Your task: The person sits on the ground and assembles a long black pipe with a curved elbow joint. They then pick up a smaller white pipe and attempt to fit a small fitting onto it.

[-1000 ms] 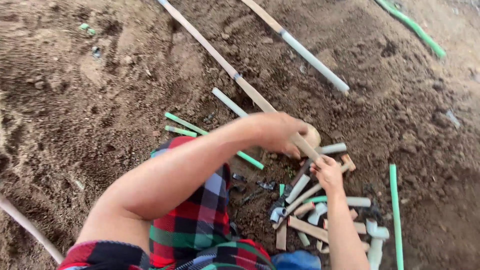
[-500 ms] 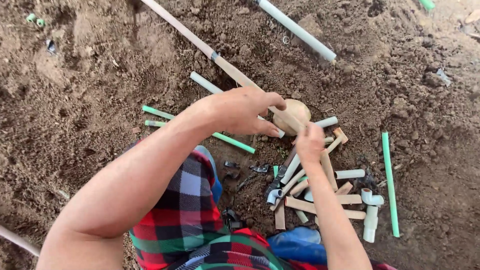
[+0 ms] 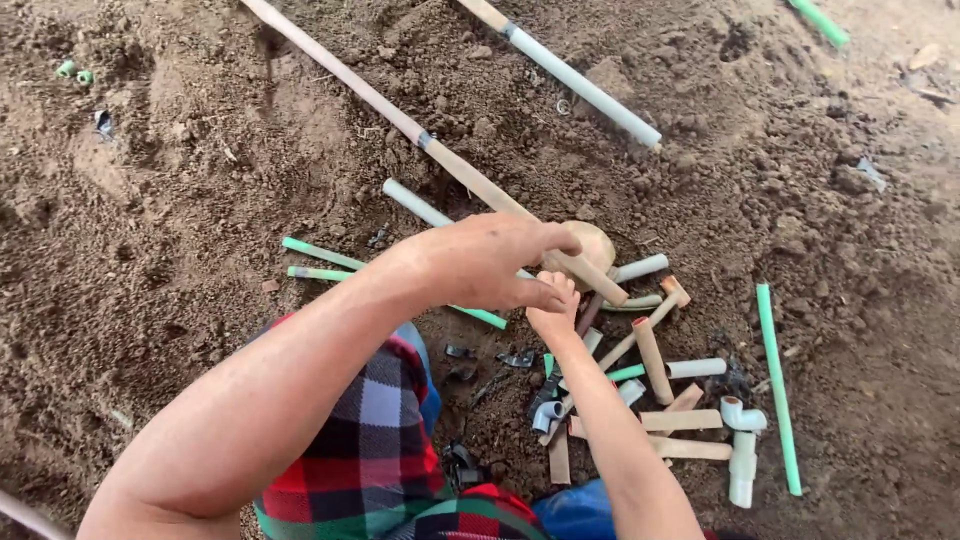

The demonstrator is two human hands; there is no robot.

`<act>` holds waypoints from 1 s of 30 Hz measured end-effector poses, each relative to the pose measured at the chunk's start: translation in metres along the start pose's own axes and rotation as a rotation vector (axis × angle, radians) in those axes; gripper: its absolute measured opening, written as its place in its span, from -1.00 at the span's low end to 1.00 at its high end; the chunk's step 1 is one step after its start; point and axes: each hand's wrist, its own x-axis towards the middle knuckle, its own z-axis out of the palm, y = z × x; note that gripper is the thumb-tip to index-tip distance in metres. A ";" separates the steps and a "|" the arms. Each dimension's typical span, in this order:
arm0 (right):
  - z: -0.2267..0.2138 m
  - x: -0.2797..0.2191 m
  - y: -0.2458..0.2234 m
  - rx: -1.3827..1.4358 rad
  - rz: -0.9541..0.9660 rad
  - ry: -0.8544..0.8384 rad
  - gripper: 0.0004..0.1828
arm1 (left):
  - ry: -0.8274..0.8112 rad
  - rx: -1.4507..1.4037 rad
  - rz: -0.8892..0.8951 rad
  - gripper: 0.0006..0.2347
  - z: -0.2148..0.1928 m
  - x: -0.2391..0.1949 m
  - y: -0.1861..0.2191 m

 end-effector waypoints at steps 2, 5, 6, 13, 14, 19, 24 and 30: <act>0.005 -0.009 0.004 0.038 0.118 -0.156 -0.72 | 0.002 -0.003 -0.045 -0.57 -0.001 -0.003 0.005; 0.039 -0.026 0.071 0.133 -0.006 0.185 -0.54 | -0.003 0.038 -0.062 -0.55 -0.002 -0.010 0.015; 0.018 -0.041 0.084 0.129 0.020 0.175 -0.54 | -0.029 0.031 -0.053 -0.55 0.000 -0.009 0.012; -0.019 -0.115 0.194 0.291 0.702 0.422 -0.57 | -0.021 0.218 -0.161 -0.54 0.004 -0.028 -0.009; -0.016 -0.131 0.216 0.327 0.774 0.434 -0.57 | -0.023 0.203 -0.178 -0.56 0.003 -0.030 -0.006; -0.010 -0.161 0.244 -0.004 0.921 0.366 -0.55 | 0.010 0.233 -0.100 -0.52 0.010 -0.030 0.002; -0.086 -0.108 0.056 0.149 0.468 0.335 -0.39 | 0.069 0.243 0.024 -0.54 0.024 -0.024 -0.002; 0.039 -0.066 -0.006 0.009 -0.021 -0.167 -0.77 | 0.054 0.335 0.083 -0.54 0.038 -0.013 -0.014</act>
